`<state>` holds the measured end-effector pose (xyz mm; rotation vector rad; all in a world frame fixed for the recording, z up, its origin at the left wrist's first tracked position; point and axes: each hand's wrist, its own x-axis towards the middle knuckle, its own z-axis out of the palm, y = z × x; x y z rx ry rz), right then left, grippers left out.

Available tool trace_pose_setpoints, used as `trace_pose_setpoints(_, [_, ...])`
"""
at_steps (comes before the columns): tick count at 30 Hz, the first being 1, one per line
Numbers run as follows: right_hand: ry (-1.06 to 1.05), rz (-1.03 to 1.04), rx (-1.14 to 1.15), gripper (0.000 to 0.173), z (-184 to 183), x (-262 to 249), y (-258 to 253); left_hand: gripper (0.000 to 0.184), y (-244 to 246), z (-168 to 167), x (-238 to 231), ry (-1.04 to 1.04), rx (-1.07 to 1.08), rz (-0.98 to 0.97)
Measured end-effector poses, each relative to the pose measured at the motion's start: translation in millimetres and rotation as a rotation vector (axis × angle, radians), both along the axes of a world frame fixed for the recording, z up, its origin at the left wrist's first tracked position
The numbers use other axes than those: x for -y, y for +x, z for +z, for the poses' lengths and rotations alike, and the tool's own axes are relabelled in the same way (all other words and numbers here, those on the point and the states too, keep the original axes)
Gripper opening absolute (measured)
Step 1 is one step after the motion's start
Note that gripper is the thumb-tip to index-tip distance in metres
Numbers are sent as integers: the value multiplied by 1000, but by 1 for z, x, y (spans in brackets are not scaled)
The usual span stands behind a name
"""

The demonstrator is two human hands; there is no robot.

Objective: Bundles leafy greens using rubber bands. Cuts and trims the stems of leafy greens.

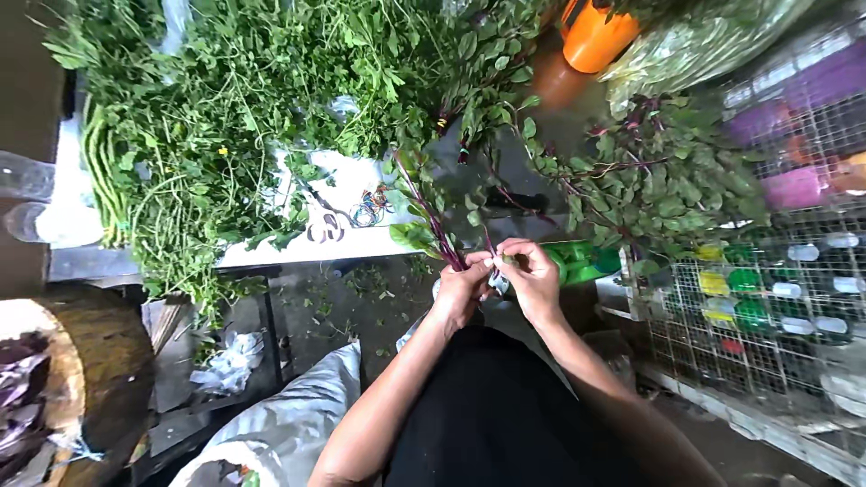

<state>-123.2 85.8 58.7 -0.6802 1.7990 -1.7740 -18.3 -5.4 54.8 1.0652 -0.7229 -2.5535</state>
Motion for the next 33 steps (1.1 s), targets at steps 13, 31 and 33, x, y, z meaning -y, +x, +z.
trace_pose_setpoints(13, [183,78,134,18,3,-12,3,12,3,-6,-2,-33,-112,18])
trace_pose_setpoints(31, [106,39,31,12,-6,-9,6,6,5,-10,-2,-235,100,-6])
trace_pose_setpoints(33, [137,44,-50,14,-10,-10,8,6,6,-11,0,-321,173,-42])
